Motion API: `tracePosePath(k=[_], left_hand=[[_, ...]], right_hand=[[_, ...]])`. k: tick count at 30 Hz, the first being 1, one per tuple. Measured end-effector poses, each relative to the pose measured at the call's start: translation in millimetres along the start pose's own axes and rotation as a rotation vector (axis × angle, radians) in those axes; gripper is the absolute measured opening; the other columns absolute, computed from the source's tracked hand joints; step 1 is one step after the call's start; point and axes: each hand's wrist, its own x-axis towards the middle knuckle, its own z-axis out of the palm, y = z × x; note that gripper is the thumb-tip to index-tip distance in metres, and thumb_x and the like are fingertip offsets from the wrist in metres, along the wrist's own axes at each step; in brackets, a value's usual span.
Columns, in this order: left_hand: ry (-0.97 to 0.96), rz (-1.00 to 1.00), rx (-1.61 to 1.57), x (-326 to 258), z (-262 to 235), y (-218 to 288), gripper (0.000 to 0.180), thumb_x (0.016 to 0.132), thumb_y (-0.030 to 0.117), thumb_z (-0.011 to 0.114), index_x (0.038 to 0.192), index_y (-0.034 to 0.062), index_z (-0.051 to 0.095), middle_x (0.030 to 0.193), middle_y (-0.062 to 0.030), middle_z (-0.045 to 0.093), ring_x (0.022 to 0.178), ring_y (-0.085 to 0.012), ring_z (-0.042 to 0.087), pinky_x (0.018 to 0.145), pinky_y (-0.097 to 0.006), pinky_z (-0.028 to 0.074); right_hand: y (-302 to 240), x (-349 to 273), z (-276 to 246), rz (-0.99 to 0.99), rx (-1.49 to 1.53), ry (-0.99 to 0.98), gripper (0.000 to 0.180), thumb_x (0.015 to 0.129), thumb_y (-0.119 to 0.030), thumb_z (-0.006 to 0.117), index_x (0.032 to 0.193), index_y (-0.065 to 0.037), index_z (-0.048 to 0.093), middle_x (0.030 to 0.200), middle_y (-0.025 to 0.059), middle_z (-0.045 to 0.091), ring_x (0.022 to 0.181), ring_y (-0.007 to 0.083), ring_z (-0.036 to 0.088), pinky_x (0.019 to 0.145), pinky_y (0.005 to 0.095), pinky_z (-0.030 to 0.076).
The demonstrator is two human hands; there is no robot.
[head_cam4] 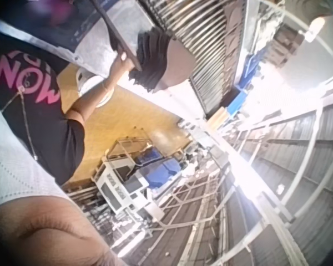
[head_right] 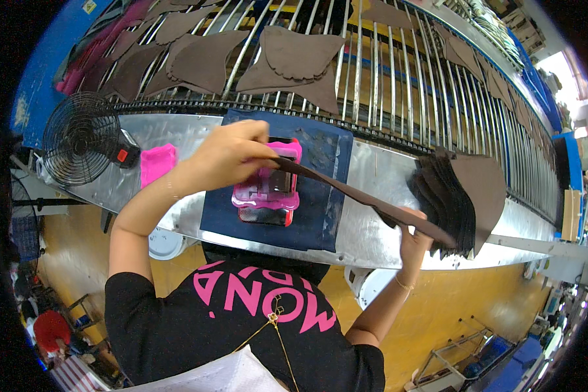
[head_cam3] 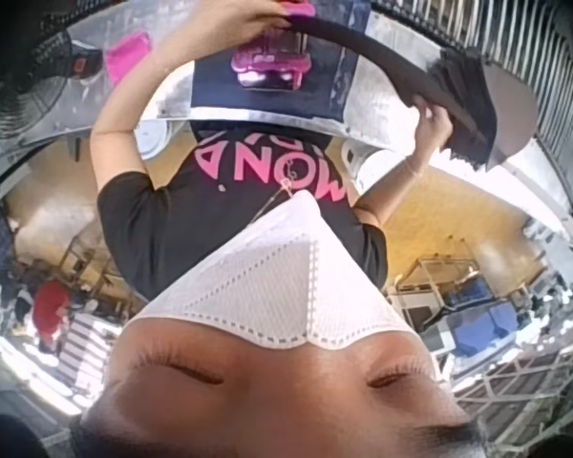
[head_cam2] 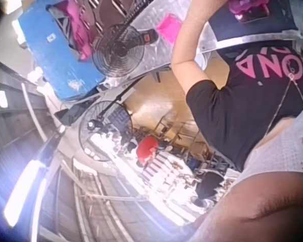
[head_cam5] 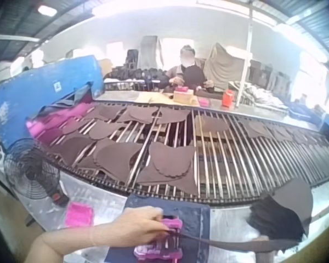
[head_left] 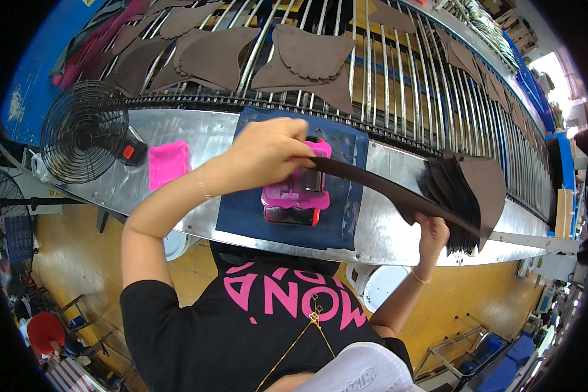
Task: The person repeatedly picks up brown fabric pieces from a stack and places them onto a moving conveyor belt. The pieces are arranged one by one along the belt as it moves through the factory.
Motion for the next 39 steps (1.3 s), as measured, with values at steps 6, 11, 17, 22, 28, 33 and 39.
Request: tracePosePath(k=[6, 11, 17, 22, 28, 33, 39], left_hand=[[-0.047, 0.210, -0.130, 54, 33, 22, 0.075, 0.069, 0.026, 0.078, 0.134, 0.0132, 0.041, 0.107, -0.0120, 0.047, 0.093, -0.0294, 0.055, 0.075, -0.040, 0.050], [0.085, 0.260, -0.356, 101, -6, 46, 0.095, 0.071, 0.023, 0.078, 0.146, 0.0169, 0.019, 0.122, -0.0186, 0.038, 0.096, -0.0336, 0.054, 0.079, -0.040, 0.048], [0.069, 0.254, -0.168, 127, 6, 8, 0.021, 0.081, 0.018, 0.065, 0.095, 0.0028, 0.062, 0.078, -0.0150, 0.062, 0.075, -0.0364, 0.060, 0.069, -0.040, 0.049], [0.312, -0.354, -0.630, 119, 7, -74, 0.018, 0.090, 0.018, 0.058, 0.096, 0.0013, 0.060, 0.065, -0.0090, 0.060, 0.056, -0.0218, 0.059, 0.050, -0.031, 0.048], [0.841, -0.668, -1.343, 121, 23, -234, 0.020, 0.094, 0.008, 0.046, 0.110, -0.0037, 0.044, 0.093, -0.0140, 0.055, 0.058, -0.0221, 0.062, 0.046, -0.031, 0.055], [1.066, -0.708, -1.379, 141, 39, -326, 0.019, 0.094, 0.000, 0.039, 0.113, -0.0014, 0.039, 0.101, -0.0176, 0.056, 0.071, -0.0292, 0.065, 0.058, -0.036, 0.060], [1.156, -0.797, -1.440, 170, 58, -388, 0.022, 0.092, -0.002, 0.037, 0.114, -0.0027, 0.042, 0.105, -0.0196, 0.057, 0.071, -0.0308, 0.067, 0.053, -0.034, 0.060]], right_hand=[[-55, -1, -99, 0.042, -0.096, 0.403, 0.019, 0.091, -0.013, 0.061, 0.095, 0.006, 0.061, 0.082, 0.0032, 0.060, 0.071, 0.0065, 0.051, 0.060, 0.0191, 0.041], [-102, 31, -130, -0.311, -0.634, 0.223, 0.012, 0.090, -0.007, 0.059, 0.097, 0.001, 0.064, 0.074, 0.0088, 0.058, 0.070, 0.0192, 0.050, 0.076, 0.0316, 0.041], [-140, 83, -94, -0.482, -0.809, 0.143, 0.015, 0.087, -0.007, 0.060, 0.100, -0.002, 0.065, 0.078, 0.0084, 0.061, 0.073, 0.0205, 0.052, 0.089, 0.0347, 0.035], [-137, 82, -93, -0.256, -0.494, 0.514, 0.020, 0.089, -0.011, 0.061, 0.106, 0.000, 0.065, 0.096, 0.0092, 0.067, 0.086, 0.0185, 0.059, 0.085, 0.0317, 0.044], [-90, 70, -96, 0.125, -0.513, 0.417, 0.025, 0.094, -0.021, 0.057, 0.102, 0.001, 0.065, 0.094, 0.0092, 0.066, 0.087, 0.0156, 0.060, 0.079, 0.0272, 0.047], [-30, 52, -97, 0.268, -0.456, 0.391, 0.025, 0.093, -0.021, 0.057, 0.100, 0.002, 0.065, 0.090, 0.0099, 0.066, 0.084, 0.0162, 0.061, 0.076, 0.0275, 0.048], [-8, 29, -114, 0.331, -0.582, 0.429, 0.023, 0.090, -0.019, 0.060, 0.093, 0.002, 0.067, 0.084, 0.0107, 0.066, 0.076, 0.0187, 0.061, 0.072, 0.0307, 0.047]])
